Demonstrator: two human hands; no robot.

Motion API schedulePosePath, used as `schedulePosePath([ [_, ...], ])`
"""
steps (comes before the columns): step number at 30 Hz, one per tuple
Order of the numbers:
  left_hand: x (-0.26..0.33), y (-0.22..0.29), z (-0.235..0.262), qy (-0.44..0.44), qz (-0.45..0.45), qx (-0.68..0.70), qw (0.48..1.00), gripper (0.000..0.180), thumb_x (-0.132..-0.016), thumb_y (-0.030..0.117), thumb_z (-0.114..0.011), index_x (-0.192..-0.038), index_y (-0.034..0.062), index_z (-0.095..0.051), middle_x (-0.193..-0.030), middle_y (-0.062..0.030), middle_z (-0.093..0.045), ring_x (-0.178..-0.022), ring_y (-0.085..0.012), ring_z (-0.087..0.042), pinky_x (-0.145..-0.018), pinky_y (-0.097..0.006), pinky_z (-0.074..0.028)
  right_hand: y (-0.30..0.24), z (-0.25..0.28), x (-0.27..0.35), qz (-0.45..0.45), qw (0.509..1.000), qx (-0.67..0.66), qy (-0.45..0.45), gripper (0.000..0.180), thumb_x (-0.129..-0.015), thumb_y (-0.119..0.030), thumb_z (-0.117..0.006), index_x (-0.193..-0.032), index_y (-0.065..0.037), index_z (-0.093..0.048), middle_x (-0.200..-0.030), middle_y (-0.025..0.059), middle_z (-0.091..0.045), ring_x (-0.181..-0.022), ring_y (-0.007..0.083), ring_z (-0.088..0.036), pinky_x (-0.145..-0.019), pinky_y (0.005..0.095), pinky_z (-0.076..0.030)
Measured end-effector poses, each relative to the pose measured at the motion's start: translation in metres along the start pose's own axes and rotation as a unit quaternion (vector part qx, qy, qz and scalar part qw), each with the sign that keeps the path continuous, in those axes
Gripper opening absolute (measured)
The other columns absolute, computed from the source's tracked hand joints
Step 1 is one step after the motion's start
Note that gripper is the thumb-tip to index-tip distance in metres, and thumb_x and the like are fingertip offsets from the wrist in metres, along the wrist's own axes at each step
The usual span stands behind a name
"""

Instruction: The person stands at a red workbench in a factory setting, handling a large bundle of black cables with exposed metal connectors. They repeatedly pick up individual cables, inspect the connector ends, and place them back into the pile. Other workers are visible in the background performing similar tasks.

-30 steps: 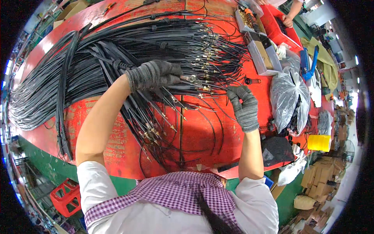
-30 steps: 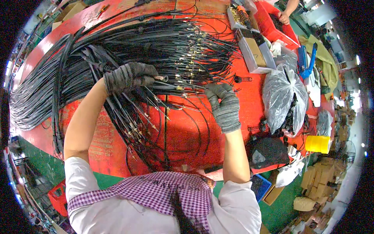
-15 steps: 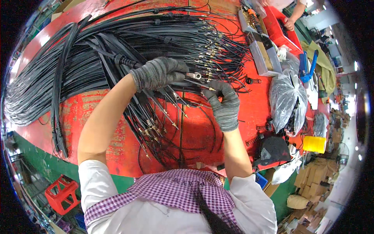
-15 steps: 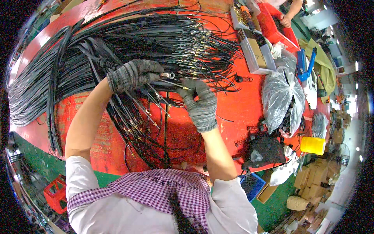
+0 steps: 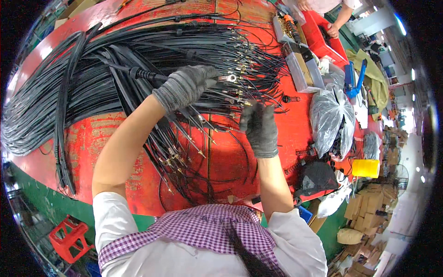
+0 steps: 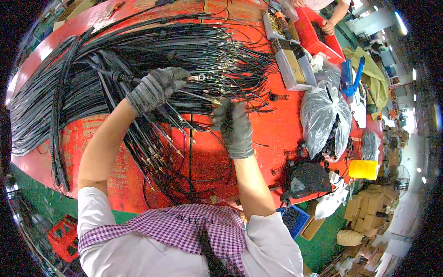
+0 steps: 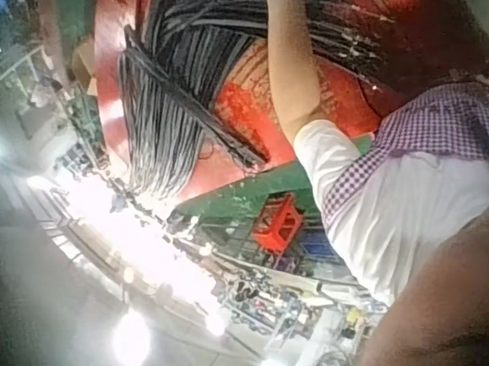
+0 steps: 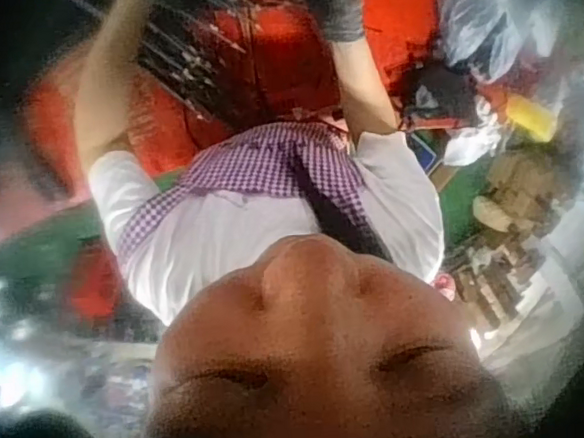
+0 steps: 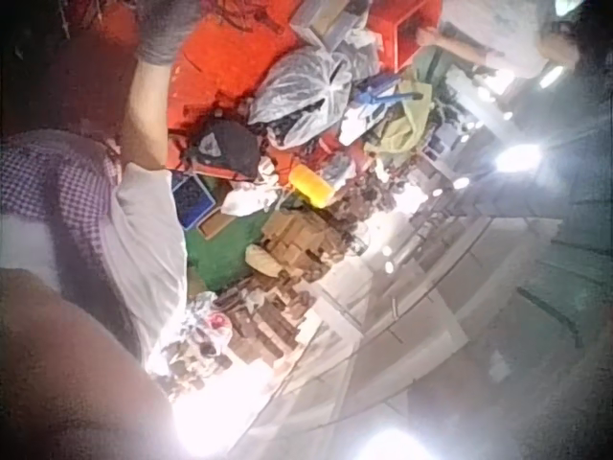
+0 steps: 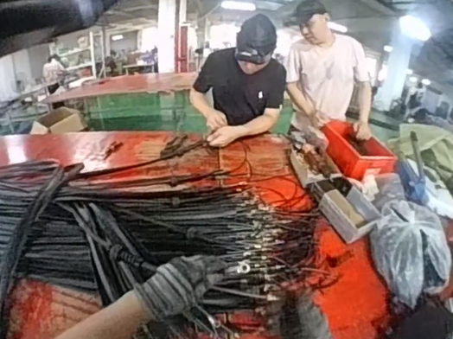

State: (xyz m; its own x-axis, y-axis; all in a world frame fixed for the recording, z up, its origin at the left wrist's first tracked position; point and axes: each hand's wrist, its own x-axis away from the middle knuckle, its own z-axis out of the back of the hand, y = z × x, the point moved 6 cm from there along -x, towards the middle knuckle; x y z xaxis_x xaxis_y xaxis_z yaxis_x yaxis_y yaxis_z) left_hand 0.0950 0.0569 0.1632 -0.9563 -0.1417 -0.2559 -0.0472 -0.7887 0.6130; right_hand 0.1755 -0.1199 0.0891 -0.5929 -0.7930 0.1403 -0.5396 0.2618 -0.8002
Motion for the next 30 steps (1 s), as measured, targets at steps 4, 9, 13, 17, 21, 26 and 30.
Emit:
schedulePosePath([
  [4,0.007,-0.004,0.001,0.011,-0.009,0.008,1.000,0.023,-0.085,0.015,-0.048,-0.104,0.0030,-0.055,-0.093,-0.0167,-0.059,-0.087,-0.0307,-0.057,-0.077,-0.035,-0.045,-0.017,-0.038,0.007,0.144,0.969,0.200,0.026,0.032,-0.079,-0.009,-0.061,-0.108,-0.003,-0.052,-0.077,0.0031,-0.057,-0.065,0.0105,-0.054,-0.059,0.0241,-0.046],
  [9,0.007,-0.005,-0.002,-0.063,0.016,-0.007,0.998,0.020,-0.086,0.016,-0.047,-0.100,0.0031,-0.053,-0.086,-0.0172,-0.057,-0.083,-0.0333,-0.056,-0.072,-0.037,-0.045,-0.028,-0.039,0.002,0.177,0.916,0.351,0.080,0.013,-0.080,-0.012,-0.060,-0.089,-0.003,-0.059,-0.070,0.0029,-0.057,-0.061,0.0094,-0.054,-0.058,0.0230,-0.045],
  [13,0.009,-0.004,0.001,-0.033,0.009,0.000,0.999,0.020,-0.086,0.017,-0.046,-0.099,0.0038,-0.052,-0.083,-0.0168,-0.056,-0.080,-0.0339,-0.056,-0.069,-0.038,-0.045,-0.025,-0.026,-0.003,0.088,0.912,0.394,0.076,0.033,-0.084,-0.036,-0.052,-0.081,-0.004,-0.056,-0.062,0.0028,-0.053,-0.050,0.0092,-0.048,-0.046,0.0223,-0.038],
  [17,0.011,-0.003,0.001,0.005,-0.010,-0.015,1.000,0.020,-0.086,0.017,-0.046,-0.100,0.0047,-0.052,-0.083,-0.0162,-0.056,-0.078,-0.0340,-0.056,-0.068,-0.038,-0.045,-0.023,-0.025,-0.007,0.132,0.953,0.241,0.125,0.066,-0.079,-0.067,-0.033,-0.063,-0.006,-0.051,-0.052,0.0027,-0.044,-0.041,0.0111,-0.040,-0.039,0.0230,-0.031],
  [21,0.007,-0.005,0.004,-0.001,0.022,-0.006,1.000,0.022,-0.086,0.020,-0.046,-0.100,0.0044,-0.052,-0.082,-0.0175,-0.057,-0.078,-0.0348,-0.056,-0.067,-0.039,-0.045,-0.014,-0.027,-0.009,0.079,0.983,0.134,-0.094,0.075,-0.074,-0.075,-0.025,-0.061,-0.005,-0.049,-0.050,0.0048,-0.042,-0.043,0.0126,-0.039,-0.038,0.0253,-0.029],
  [26,0.006,-0.003,0.009,0.038,0.006,0.008,0.999,0.025,-0.086,0.023,-0.046,-0.100,0.0036,-0.053,-0.083,-0.0198,-0.058,-0.077,-0.0367,-0.056,-0.066,-0.041,-0.045,-0.019,-0.023,-0.004,0.071,0.990,0.120,0.027,0.078,-0.076,-0.074,-0.018,-0.050,-0.007,-0.047,-0.050,0.0037,-0.042,-0.045,0.0154,-0.038,-0.043,0.0261,-0.029],
  [30,0.005,0.001,0.011,0.026,0.011,0.017,0.999,0.023,-0.086,0.022,-0.047,-0.099,0.0037,-0.053,-0.082,-0.0192,-0.057,-0.076,-0.0371,-0.055,-0.065,-0.040,-0.045,-0.020,-0.019,-0.008,0.091,0.987,0.116,-0.064,0.077,-0.078,-0.072,-0.019,-0.053,-0.004,-0.048,-0.052,0.0049,-0.042,-0.044,0.0145,-0.037,-0.042,0.0246,-0.030],
])
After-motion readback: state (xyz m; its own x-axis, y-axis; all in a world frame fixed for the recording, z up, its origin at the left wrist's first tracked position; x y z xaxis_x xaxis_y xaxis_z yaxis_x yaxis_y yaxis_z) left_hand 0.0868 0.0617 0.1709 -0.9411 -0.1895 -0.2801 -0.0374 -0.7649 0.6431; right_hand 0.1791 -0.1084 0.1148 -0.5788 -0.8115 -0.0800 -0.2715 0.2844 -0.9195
